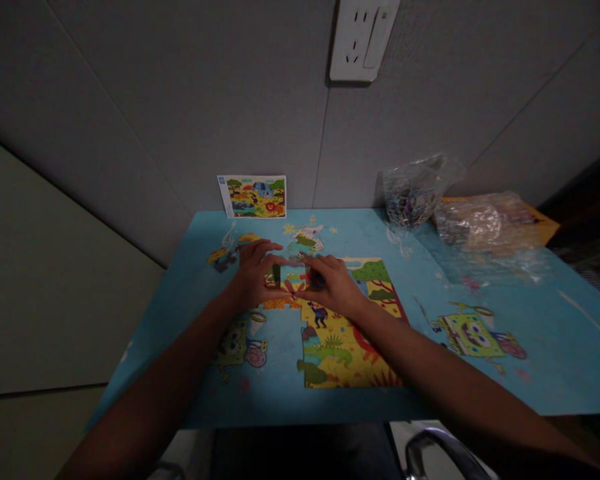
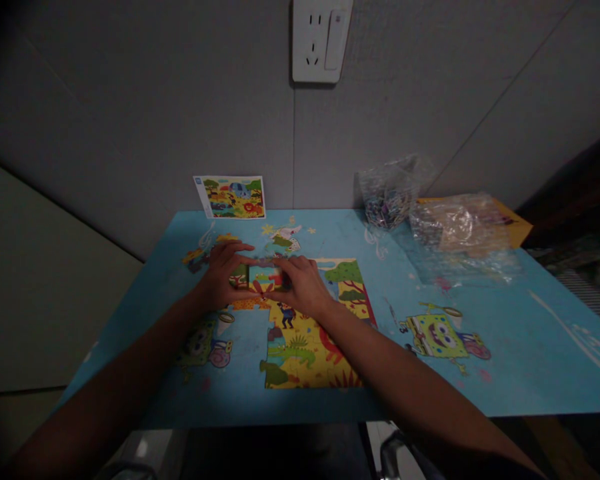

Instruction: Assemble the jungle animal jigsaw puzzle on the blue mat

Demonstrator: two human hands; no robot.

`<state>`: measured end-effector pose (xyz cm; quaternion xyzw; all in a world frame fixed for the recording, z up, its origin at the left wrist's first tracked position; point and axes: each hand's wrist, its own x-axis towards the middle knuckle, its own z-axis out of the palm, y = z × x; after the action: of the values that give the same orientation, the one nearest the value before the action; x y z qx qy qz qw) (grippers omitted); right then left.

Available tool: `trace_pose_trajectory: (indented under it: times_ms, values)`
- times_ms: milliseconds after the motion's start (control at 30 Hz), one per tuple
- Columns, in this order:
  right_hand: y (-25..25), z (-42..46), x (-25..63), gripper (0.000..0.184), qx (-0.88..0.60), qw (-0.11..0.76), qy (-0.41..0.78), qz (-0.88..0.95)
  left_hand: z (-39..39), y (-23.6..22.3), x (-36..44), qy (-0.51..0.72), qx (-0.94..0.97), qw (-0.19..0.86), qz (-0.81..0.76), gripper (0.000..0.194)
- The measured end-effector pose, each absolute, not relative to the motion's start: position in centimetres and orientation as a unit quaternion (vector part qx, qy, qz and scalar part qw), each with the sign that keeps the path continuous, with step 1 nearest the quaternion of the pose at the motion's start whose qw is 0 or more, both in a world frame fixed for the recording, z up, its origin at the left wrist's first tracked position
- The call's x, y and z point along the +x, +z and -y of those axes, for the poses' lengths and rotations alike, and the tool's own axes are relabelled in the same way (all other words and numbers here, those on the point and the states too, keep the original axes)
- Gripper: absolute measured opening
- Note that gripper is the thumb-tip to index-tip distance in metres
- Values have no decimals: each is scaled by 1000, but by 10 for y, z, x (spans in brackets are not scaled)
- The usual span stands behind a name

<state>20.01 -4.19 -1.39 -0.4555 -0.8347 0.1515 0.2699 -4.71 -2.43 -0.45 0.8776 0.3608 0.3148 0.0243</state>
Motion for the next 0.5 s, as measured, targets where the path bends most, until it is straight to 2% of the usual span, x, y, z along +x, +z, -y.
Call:
trace_pose_trajectory:
  times_ms: [500]
  values:
    - [-16, 41, 200, 71, -453, 269, 144, 838, 25, -2, -45, 301, 875, 48, -376, 58]
